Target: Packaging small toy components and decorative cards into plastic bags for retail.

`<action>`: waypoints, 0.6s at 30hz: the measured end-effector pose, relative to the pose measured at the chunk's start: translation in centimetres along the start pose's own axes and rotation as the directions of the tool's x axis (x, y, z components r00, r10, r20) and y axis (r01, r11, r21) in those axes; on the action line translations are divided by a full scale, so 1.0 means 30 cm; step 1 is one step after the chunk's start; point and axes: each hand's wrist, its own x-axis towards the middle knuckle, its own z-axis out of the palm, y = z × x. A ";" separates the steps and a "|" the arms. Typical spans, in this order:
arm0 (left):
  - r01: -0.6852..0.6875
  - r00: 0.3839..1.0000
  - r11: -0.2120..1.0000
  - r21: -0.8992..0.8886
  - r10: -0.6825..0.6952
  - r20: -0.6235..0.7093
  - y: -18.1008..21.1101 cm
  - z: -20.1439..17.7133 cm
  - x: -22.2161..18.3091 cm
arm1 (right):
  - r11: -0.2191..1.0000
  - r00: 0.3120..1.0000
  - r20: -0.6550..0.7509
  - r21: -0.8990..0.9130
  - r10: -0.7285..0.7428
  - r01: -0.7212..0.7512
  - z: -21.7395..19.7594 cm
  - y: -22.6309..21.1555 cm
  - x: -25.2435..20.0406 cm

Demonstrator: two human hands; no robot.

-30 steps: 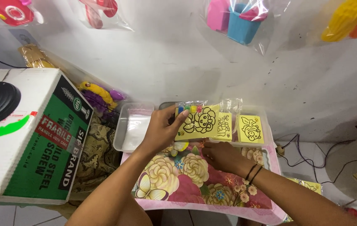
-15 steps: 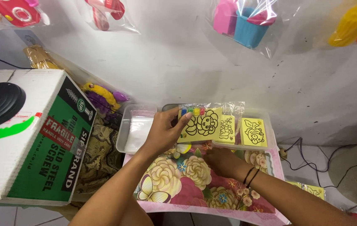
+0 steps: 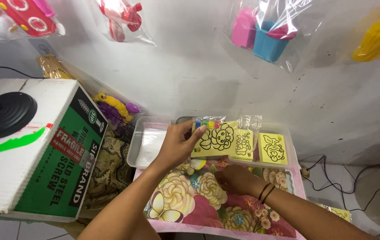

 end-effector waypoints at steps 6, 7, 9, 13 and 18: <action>0.007 1.000 1.000 -0.017 -0.007 -0.009 0.019 -0.004 -0.004 | 0.997 0.998 -0.038 -0.060 0.043 -0.045 -0.010 -0.006 0.024; 0.004 1.000 1.000 -0.017 -0.004 -0.011 0.027 -0.004 -0.006 | 0.997 0.998 -0.039 -0.063 0.042 -0.045 0.009 0.004 0.019; 0.000 1.000 0.998 0.070 0.001 -0.015 0.044 -0.002 -0.008 | 0.994 0.995 -0.099 -0.107 0.019 -0.030 0.047 0.024 0.007; -0.025 0.999 0.996 0.081 0.027 -0.022 0.039 0.002 -0.009 | 0.986 0.997 0.011 -0.147 0.076 -0.073 0.018 -0.009 -0.002; 0.022 0.999 0.997 0.068 -0.020 -0.031 0.046 -0.006 -0.012 | 0.993 0.997 0.008 -0.091 0.080 -0.079 -0.091 -0.039 -0.023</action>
